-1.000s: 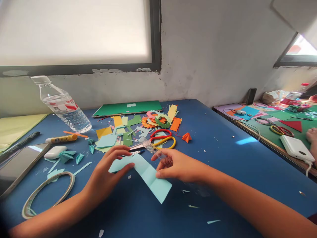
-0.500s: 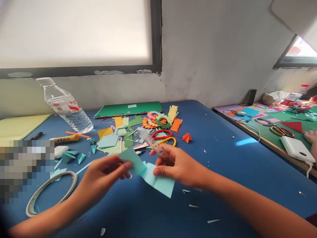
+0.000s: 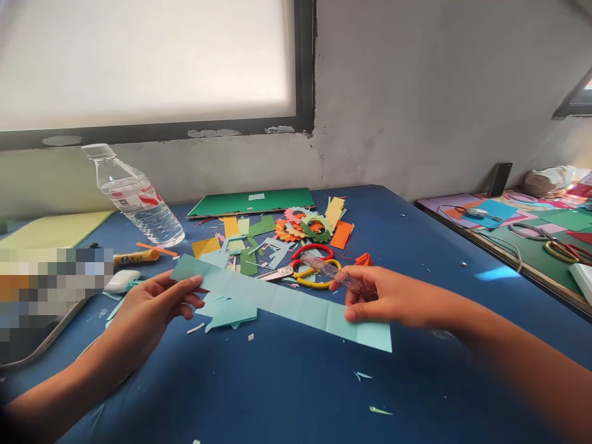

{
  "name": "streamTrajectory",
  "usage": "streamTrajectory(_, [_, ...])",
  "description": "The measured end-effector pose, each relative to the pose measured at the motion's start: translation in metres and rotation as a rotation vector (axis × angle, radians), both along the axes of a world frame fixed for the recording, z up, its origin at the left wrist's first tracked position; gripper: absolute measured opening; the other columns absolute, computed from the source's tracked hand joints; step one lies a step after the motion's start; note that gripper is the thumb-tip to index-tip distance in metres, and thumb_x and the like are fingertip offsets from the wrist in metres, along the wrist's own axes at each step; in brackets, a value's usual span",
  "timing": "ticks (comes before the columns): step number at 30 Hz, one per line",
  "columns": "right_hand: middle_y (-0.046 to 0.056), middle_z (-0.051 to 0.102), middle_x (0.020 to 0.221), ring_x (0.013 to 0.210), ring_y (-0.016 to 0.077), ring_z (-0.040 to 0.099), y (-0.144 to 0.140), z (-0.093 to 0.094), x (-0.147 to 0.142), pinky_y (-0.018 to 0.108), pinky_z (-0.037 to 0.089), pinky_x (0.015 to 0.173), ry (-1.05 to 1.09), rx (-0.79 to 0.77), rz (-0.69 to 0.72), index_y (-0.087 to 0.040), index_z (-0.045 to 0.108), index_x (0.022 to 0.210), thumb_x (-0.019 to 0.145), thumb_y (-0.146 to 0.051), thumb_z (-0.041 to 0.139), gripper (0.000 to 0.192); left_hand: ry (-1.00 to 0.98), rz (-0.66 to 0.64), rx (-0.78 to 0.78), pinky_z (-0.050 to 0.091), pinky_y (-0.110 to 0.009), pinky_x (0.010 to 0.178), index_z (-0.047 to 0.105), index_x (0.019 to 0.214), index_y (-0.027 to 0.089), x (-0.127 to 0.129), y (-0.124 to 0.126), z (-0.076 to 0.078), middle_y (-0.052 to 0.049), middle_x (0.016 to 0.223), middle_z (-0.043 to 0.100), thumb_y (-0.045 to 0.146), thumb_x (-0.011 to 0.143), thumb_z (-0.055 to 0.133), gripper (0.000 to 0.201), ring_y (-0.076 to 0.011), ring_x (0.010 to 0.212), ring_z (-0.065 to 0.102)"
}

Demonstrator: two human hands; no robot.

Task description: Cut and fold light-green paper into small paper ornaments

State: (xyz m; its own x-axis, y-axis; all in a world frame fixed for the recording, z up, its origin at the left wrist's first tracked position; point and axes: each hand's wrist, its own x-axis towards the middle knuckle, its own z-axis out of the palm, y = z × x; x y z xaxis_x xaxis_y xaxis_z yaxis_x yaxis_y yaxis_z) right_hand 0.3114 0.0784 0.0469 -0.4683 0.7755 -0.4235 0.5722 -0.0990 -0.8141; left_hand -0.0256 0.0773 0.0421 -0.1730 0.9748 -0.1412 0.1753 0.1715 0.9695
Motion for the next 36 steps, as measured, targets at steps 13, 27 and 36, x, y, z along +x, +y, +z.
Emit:
streamTrajectory(13, [0.002,0.055,0.085,0.073,0.0145,0.052,-0.018,0.011,-0.023,0.025,0.041,0.063,0.167,0.1,-0.106,-0.02,0.055,0.112,0.076,-0.045,0.068,0.045,0.04,-0.304,-0.12,0.049,-0.025,0.058,0.061,0.078,0.019,0.014,-0.033,0.02,-0.003,0.068,0.072,0.04,0.075,0.065,0.022,-0.0162,0.06,0.063])
streamTrajectory(27, [-0.001,0.05,0.089,0.075,0.0131,0.046,-0.061,-0.012,-0.107,0.023,0.039,0.065,0.425,0.017,-0.03,-0.022,0.051,0.107,0.065,-0.041,0.079,0.055,0.086,-0.795,0.014,0.05,-0.025,0.072,0.061,0.097,0.023,0.033,-0.094,0.005,-0.004,0.103,0.061,0.036,0.075,0.061,0.026,-0.0209,0.087,0.059])
streamTrajectory(36, [0.004,0.059,0.101,0.099,0.0228,0.055,-0.057,-0.009,-0.11,0.032,0.046,0.084,0.388,0.225,0.01,-0.021,0.055,0.108,0.075,-0.039,0.069,0.04,0.245,-0.68,0.172,0.052,-0.029,0.079,0.061,0.106,0.025,0.014,-0.084,0.002,-0.004,0.109,0.064,0.035,0.081,0.057,0.027,-0.0218,0.096,0.062])
